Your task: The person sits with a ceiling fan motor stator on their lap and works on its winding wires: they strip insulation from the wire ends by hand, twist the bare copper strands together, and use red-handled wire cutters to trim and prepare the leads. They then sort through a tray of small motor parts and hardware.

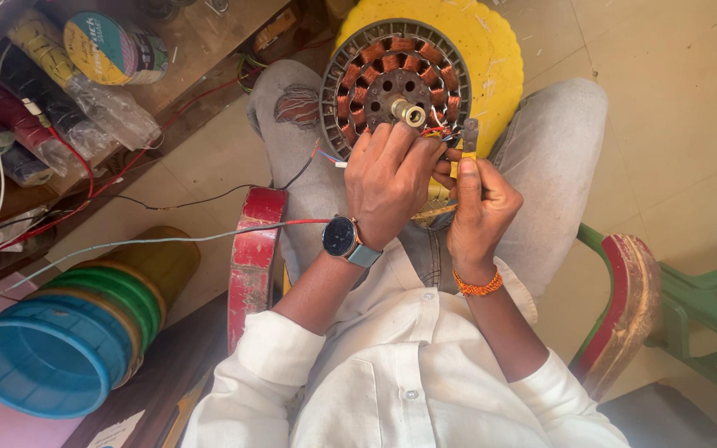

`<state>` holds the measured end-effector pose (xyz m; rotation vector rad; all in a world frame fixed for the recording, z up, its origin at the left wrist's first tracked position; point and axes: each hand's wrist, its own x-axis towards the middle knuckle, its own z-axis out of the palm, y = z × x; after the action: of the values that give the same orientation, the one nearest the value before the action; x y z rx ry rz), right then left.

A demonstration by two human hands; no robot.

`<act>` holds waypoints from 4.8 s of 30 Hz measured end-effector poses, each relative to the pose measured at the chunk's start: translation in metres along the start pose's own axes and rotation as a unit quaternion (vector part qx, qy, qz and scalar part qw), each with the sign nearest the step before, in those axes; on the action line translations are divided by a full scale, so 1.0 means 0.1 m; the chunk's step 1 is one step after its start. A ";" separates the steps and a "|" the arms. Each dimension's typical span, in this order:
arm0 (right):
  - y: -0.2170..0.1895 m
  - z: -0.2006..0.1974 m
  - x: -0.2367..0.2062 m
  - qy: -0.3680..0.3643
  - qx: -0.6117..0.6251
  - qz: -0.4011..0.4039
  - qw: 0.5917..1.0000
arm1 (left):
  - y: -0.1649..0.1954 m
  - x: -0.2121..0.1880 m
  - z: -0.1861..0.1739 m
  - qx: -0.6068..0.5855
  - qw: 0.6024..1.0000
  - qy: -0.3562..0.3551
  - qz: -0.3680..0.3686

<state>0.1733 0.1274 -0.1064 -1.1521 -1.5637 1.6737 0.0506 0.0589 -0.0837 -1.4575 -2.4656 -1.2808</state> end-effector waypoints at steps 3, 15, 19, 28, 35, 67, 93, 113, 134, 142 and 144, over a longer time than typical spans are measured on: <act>0.00 0.01 0.00 0.001 -0.003 0.002 1.000 | -0.01 0.00 0.00 0.001 1.000 0.001 -0.001; 0.00 0.00 0.02 0.000 0.012 0.005 1.000 | 0.01 0.02 0.01 0.009 1.000 -0.003 0.001; -0.01 0.00 0.02 0.002 0.012 0.013 1.000 | 0.01 0.02 0.02 0.010 1.000 -0.001 -0.001; 0.01 0.00 0.03 -0.002 0.014 0.011 1.000 | 0.01 0.00 0.02 0.012 1.000 -0.002 -0.003; 0.03 -0.01 0.02 -0.008 0.013 0.009 1.000 | 0.00 -0.01 0.03 0.018 1.000 -0.003 -0.006; 0.00 -0.03 0.02 -0.003 -0.004 0.016 1.000 | 0.02 0.00 0.04 0.018 1.000 -0.006 -0.007; 0.03 -0.02 0.02 -0.005 -0.001 0.021 1.000 | 0.02 0.01 0.02 0.023 1.000 -0.010 -0.006; 0.02 0.00 0.05 -0.002 0.021 0.025 0.999 | 0.02 0.04 0.02 0.016 1.000 -0.006 -0.011; -0.24 -0.01 -0.27 -0.077 0.233 0.100 0.964 | 0.44 -0.41 -0.67 -0.240 0.943 -0.150 -0.176; -0.36 0.09 -0.41 -0.297 0.155 0.039 0.941 | 0.48 -0.53 -0.69 -0.219 0.947 -0.014 -0.235; -0.23 -0.03 -0.38 -0.286 0.150 0.038 0.946 | 0.54 -0.50 -0.72 -0.232 0.941 -0.019 -0.244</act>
<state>0.1906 0.0997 -0.0759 -0.5986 -1.5132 2.3454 0.0915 -0.0112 -0.0209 -0.9315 -2.7890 -2.0527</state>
